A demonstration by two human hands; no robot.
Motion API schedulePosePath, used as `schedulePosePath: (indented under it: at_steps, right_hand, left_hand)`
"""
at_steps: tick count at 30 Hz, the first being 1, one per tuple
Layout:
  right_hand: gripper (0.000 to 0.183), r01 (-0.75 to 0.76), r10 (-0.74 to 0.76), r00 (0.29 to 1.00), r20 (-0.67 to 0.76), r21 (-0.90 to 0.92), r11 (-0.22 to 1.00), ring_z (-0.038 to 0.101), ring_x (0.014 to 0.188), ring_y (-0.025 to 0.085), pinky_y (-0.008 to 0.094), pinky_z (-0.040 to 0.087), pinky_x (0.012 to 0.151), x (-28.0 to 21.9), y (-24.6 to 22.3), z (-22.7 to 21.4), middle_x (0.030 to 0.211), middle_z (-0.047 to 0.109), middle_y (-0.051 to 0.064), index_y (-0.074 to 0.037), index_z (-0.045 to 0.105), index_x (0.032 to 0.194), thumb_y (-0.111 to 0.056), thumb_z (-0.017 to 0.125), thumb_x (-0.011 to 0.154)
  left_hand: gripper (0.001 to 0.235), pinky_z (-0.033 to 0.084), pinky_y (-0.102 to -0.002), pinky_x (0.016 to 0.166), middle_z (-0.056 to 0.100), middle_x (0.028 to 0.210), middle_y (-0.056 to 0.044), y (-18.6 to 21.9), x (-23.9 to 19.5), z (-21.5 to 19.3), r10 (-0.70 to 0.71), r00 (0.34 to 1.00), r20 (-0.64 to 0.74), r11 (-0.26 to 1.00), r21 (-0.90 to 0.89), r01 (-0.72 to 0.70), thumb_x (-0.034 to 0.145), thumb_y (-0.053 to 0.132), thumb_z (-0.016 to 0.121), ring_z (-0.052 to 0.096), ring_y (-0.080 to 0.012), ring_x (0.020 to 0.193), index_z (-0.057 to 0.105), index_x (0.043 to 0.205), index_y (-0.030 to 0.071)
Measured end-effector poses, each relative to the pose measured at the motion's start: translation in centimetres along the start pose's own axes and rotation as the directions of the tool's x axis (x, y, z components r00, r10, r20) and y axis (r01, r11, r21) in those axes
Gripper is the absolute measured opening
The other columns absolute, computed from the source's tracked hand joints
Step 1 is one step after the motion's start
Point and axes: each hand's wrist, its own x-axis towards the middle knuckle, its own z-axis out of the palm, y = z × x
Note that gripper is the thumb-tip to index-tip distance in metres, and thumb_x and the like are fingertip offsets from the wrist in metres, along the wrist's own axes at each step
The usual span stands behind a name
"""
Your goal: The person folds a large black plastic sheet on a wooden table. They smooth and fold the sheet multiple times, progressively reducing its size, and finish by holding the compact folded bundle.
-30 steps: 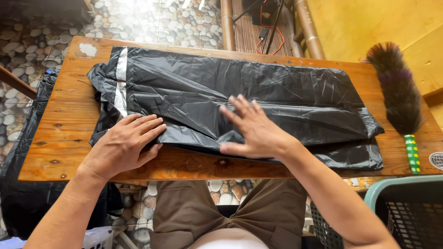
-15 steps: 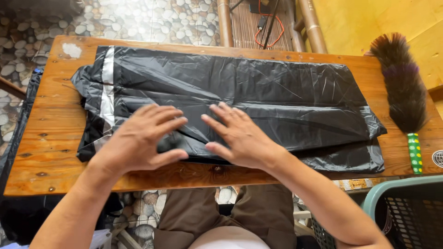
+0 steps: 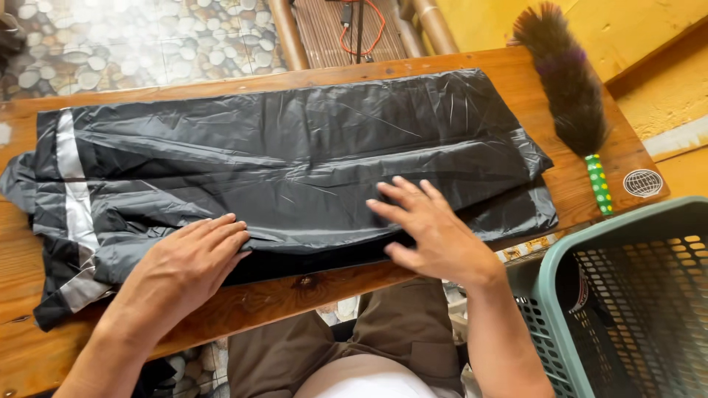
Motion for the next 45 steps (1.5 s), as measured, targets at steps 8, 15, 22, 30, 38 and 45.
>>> schedulePosePath:
  at_steps: [8,15,22,30,38,45]
  right_hand:
    - [0.062,-0.027,0.02,0.976,-0.217,-0.03,0.999,0.053,0.139,0.026,0.05,0.032,0.12,-0.4,4.5,-0.2,0.14,0.065,0.008,-0.012,0.067,0.131,0.005,0.063,0.072]
    - [0.024,-0.179,0.166,0.963,-0.214,-0.042,0.983,0.073,0.1,0.026,0.04,0.053,0.084,2.4,3.8,-4.3,0.11,0.079,0.004,-0.019,0.075,0.112,-0.013,0.069,0.09]
    - [0.025,-0.434,0.436,0.899,0.028,-0.067,0.898,0.073,0.08,0.022,0.037,0.05,0.076,5.8,1.8,-9.5,0.094,0.08,0.004,-0.022,0.074,0.117,-0.031,0.065,0.095]
    - [0.021,-0.33,0.332,0.941,0.069,-0.035,0.943,0.066,0.089,0.014,0.031,0.045,0.085,8.1,3.8,-11.4,0.101,0.078,-0.001,-0.014,0.072,0.111,-0.031,0.067,0.098]
    - [0.045,-0.19,0.197,0.979,0.058,-0.118,0.975,0.065,0.117,0.026,0.038,0.044,0.099,10.1,7.5,-11.1,0.128,0.072,0.011,-0.008,0.068,0.135,-0.03,0.066,0.096]
    - [0.069,-0.36,0.377,0.923,0.072,-0.179,0.916,0.051,0.137,0.031,0.039,0.035,0.109,11.7,8.6,-10.8,0.146,0.06,0.016,-0.001,0.06,0.145,-0.045,0.066,0.092]
  left_hand:
    - [0.026,0.056,-0.041,0.092,0.076,0.113,-0.009,-0.8,1.3,-2.1,-0.161,0.985,0.067,0.962,-0.213,0.171,0.097,0.027,0.062,0.073,-0.027,0.106,0.072,0.111,0.007]
    - [0.087,0.054,-0.04,0.078,0.077,0.101,-0.012,1.6,5.7,-4.7,-0.147,0.982,0.117,0.989,0.026,0.145,0.084,0.071,0.068,0.072,-0.0296,0.085,0.062,0.14,0.005]
    - [0.028,0.05,-0.043,0.047,0.069,0.067,0.001,1.2,11.0,-2.8,-0.19,0.976,0.108,0.981,0.049,0.185,0.102,0.03,0.068,0.068,-0.0258,0.054,0.057,0.08,0.017]
    - [0.034,0.056,-0.045,0.078,0.076,0.101,-0.004,-3.8,12.4,-5.1,-0.308,0.892,0.332,0.951,0.135,0.278,0.097,0.048,0.066,0.073,-0.0294,0.097,0.065,0.11,0.017]
    - [0.019,0.05,-0.038,0.078,0.067,0.102,-0.01,1.1,3.5,-6.6,-0.03,0.902,-0.432,0.962,0.232,0.143,0.108,0.023,0.072,0.064,-0.0272,0.089,0.068,0.116,0.005]
    - [0.051,0.045,-0.046,0.101,0.062,0.138,-0.013,0.4,-4.9,1.5,-0.468,0.884,0.002,0.866,0.202,0.458,0.104,0.048,0.053,0.059,-0.033,0.122,0.066,0.131,0.006]
